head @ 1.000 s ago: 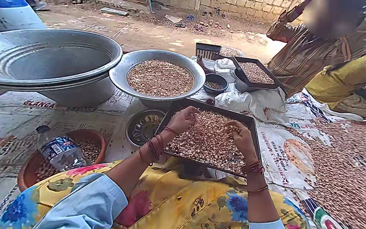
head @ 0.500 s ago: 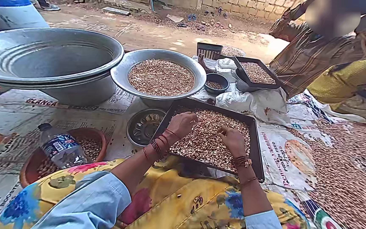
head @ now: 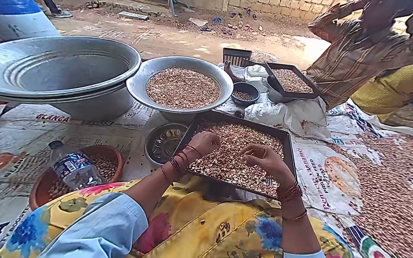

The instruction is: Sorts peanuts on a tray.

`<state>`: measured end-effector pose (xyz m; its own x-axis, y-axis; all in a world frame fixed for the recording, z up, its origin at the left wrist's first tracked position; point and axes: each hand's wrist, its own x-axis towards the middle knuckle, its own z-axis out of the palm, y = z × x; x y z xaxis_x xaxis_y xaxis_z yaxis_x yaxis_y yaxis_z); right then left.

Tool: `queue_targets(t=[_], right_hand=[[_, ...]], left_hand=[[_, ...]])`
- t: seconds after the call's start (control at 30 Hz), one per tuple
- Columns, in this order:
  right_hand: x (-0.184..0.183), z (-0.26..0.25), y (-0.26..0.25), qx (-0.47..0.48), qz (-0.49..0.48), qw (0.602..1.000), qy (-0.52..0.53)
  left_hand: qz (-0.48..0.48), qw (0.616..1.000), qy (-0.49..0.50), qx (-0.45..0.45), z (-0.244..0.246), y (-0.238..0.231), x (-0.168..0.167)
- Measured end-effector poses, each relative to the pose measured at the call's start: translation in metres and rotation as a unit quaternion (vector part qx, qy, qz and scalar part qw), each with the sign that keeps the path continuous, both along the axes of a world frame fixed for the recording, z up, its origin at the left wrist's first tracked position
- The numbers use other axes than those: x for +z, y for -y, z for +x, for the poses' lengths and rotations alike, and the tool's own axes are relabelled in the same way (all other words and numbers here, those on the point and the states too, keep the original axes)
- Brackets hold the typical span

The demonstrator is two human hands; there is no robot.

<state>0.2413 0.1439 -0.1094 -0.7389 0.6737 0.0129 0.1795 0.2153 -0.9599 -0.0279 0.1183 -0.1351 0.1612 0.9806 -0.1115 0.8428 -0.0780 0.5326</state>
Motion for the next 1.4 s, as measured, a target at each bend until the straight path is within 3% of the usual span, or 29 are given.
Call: queue_targets(t=[0.17, 0.53, 0.63, 0.7, 0.73, 0.77, 0.8, 0.87, 0.93, 1.03, 1.17, 1.23, 1.33, 1.4], right_hand=[[-0.014, 0.015, -0.020, -0.129, 0.115, 0.967, 0.185], [-0.021, 0.011, -0.021, -0.117, 0.100, 0.950, 0.273], [-0.022, 0.015, -0.023, -0.117, 0.105, 0.936, 0.316], [-0.022, 0.022, -0.025, -0.127, 0.104, 0.926, 0.339], [-0.023, 0.026, -0.027, -0.140, 0.106, 0.917, 0.358], [-0.022, 0.029, -0.028, -0.157, 0.106, 0.902, 0.388], [-0.020, 0.031, -0.028, -0.174, 0.100, 0.882, 0.426], [-0.018, 0.031, -0.027, -0.194, 0.083, 0.838, 0.503], [-0.021, 0.025, -0.025, -0.183, 0.074, 0.813, 0.548], [-0.027, -0.001, -0.016, -0.121, 0.080, 0.815, 0.560], [-0.031, -0.040, -0.001, -0.074, 0.080, 0.868, 0.485], [-0.030, -0.049, 0.001, -0.061, 0.078, 0.914, 0.393], [-0.030, -0.047, -0.011, -0.031, 0.068, 0.982, 0.172], [-0.019, -0.045, -0.021, -0.054, 0.048, 0.994, 0.088]], left_hand=[[-0.011, 0.997, -0.041, -0.059, 0.029, 0.008, -0.014], [-0.006, 0.991, -0.105, -0.086, 0.039, 0.009, -0.020], [-0.069, 0.983, -0.001, -0.172, 0.023, 0.008, -0.003], [-0.192, 0.931, 0.175, -0.256, 0.005, 0.011, 0.010], [-0.236, 0.906, 0.245, -0.253, -0.004, 0.012, 0.013], [-0.239, 0.909, 0.267, -0.215, -0.013, 0.012, 0.016], [-0.206, 0.941, 0.223, -0.149, -0.020, 0.009, 0.018], [-0.128, 0.992, -0.005, 0.000, -0.028, -0.003, 0.011], [-0.122, 0.977, -0.159, 0.077, -0.024, -0.007, -0.005], [-0.131, 0.972, -0.185, 0.059, 0.006, 0.003, -0.014], [-0.155, 0.986, -0.066, 0.019, 0.038, 0.006, -0.020], [-0.168, 0.982, 0.081, 0.036, 0.040, 0.005, -0.024], [-0.167, 0.914, 0.345, 0.130, 0.038, 0.011, -0.020], [-0.132, 0.865, 0.453, 0.169, 0.032, 0.011, -0.010]])
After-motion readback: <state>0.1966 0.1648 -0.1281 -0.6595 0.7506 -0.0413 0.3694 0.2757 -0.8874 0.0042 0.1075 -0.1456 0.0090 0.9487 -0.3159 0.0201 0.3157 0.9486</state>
